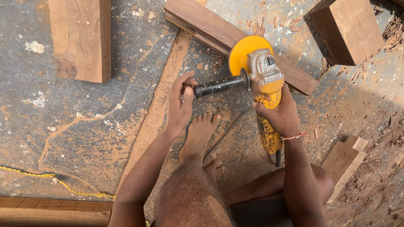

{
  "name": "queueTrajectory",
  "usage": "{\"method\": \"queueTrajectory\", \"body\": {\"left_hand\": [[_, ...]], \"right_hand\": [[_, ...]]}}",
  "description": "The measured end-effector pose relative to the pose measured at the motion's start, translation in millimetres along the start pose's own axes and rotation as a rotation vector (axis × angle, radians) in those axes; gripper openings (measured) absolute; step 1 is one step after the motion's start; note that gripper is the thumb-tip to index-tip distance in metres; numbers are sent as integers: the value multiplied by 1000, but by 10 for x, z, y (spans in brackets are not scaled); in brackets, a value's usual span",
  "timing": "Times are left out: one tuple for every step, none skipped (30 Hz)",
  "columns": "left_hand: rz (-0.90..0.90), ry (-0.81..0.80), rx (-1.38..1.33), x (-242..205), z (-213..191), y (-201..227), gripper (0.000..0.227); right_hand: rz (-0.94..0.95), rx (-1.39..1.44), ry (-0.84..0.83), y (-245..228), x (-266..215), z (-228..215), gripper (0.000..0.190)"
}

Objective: The person uses a yellow angle grinder with a sanding disc to smooth the surfaces of several small wooden planks. They hold the planks with one hand and operate the grinder with the other, moving the tool back and forth along the wood.

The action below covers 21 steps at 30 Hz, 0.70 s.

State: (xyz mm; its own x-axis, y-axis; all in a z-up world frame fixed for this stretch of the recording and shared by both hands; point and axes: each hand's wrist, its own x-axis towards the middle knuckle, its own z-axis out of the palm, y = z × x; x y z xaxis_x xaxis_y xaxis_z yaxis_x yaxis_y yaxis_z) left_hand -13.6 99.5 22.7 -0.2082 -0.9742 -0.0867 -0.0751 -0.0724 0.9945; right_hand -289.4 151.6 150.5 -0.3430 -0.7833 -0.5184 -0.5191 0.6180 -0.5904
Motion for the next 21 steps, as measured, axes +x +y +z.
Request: {"method": "queueTrajectory", "body": {"left_hand": [[0, -41, 78, -115, -37, 100, 55], [5, -80, 157, -137, -69, 183, 56], [-5, -76, 175, -103, -80, 249, 54], [-13, -71, 194, -48, -98, 307, 52], [-21, -66, 213, 13, -121, 355, 51], [-19, -55, 195, 67, -149, 389, 48], [-16, -44, 177, 123, -191, 407, 45], [-16, -32, 159, 161, -236, 416, 42], [-51, -11, 144, 188, -287, 420, 40], [-85, 9, 130, 211, -352, 419, 38], [-119, 29, 115, 229, -415, 418, 37], [-136, 54, 142, 257, -476, 415, 35], [-153, 79, 167, 282, -535, 411, 33], [-175, 104, 192, 291, -582, 408, 31], [-150, 137, 187, 305, -626, 402, 31], [-123, 170, 183, 325, -675, 396, 30], [-97, 203, 180, 334, -713, 397, 30], [-107, 217, 164, 338, -727, 401, 30], [-118, 231, 148, 337, -727, 409, 30], [-126, 245, 135, 337, -724, 421, 30], [-130, 233, 147, 330, -705, 434, 31]], "right_hand": [[1, -16, -7, -36, 23, 0, 75], [3, -14, -22, -83, 65, 5, 75], [5, -13, -38, -135, 102, 10, 75], [4, -11, -53, -192, 146, 15, 75], [-10, -29, -62, -252, 187, 29, 74], [-25, -49, -76, -312, 227, 52, 74], [-39, -69, -90, -374, 275, 86, 73], [-62, -88, -106, -439, 336, 125, 74], [-84, -107, -122, -507, 410, 166, 74], [-107, -124, -139, -579, 483, 211, 75], [-158, -114, -160, -653, 553, 254, 76], [-211, -106, -181, -735, 634, 293, 77], [-264, -97, -202, -817, 711, 333, 78], [-291, -108, -221, -893, 781, 368, 78], [-317, -119, -240, -966, 852, 400, 78], [-344, -129, -257, -1030, 902, 433, 79], [-318, -131, -282, -1080, 939, 462, 79], [-288, -134, -304, -1116, 971, 471, 78], [-259, -137, -326, -1135, 985, 466, 78], [-300, -131, -327, -1142, 983, 456, 79], [-342, -124, -327, -1132, 963, 436, 80]]}}
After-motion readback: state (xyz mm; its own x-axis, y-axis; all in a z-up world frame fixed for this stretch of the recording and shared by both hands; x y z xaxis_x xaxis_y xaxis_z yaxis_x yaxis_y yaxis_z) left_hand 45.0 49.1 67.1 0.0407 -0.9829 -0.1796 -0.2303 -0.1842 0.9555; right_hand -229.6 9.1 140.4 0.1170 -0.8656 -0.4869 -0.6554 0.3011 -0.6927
